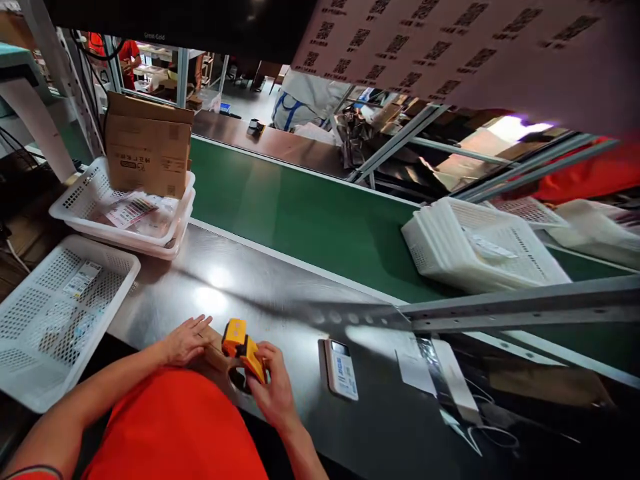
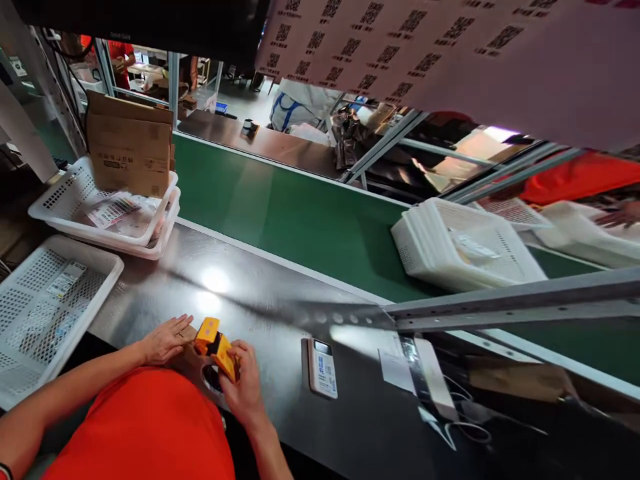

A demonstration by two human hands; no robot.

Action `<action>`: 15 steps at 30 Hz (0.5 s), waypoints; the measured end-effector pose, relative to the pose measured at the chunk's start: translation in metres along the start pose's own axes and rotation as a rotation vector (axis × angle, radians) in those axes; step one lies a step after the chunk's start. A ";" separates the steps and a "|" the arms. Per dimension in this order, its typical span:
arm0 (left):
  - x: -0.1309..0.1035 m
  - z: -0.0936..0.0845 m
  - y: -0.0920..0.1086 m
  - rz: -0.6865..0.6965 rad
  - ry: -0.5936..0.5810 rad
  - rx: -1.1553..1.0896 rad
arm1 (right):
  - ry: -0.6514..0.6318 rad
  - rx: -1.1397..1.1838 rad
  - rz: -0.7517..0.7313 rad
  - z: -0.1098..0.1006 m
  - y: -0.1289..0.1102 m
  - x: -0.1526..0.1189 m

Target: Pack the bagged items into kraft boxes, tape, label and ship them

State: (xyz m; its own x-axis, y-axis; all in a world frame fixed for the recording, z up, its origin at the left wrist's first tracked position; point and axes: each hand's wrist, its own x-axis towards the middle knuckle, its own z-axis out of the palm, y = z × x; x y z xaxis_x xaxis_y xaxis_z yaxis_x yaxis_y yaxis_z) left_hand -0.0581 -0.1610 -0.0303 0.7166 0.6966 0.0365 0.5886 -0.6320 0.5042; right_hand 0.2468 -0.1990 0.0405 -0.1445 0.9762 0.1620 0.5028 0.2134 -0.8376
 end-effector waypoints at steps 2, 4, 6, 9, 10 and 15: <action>0.001 -0.004 0.003 0.025 0.029 -0.071 | -0.139 -0.102 -0.195 0.012 -0.009 0.012; 0.001 -0.006 0.006 0.074 0.074 -0.169 | -0.241 -0.242 -0.286 0.022 -0.008 0.021; -0.002 -0.005 0.010 0.026 0.182 -0.298 | -0.275 -0.348 -0.334 0.029 -0.001 0.024; -0.009 -0.005 0.019 -0.413 0.466 -0.569 | -0.269 -0.376 -0.380 0.032 0.009 0.021; -0.010 -0.007 0.024 -0.621 0.523 -0.707 | -0.260 -0.364 -0.389 0.031 0.012 0.019; 0.001 -0.027 0.051 -1.093 0.337 -1.353 | -0.256 -0.311 -0.372 0.027 0.017 0.012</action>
State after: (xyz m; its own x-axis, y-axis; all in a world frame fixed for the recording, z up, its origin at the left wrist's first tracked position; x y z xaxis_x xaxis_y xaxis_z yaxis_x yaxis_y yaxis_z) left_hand -0.0374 -0.1837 0.0191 0.0417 0.7117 -0.7012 -0.1167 0.7005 0.7041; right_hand 0.2310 -0.1851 0.0142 -0.5439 0.8001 0.2531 0.6011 0.5819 -0.5477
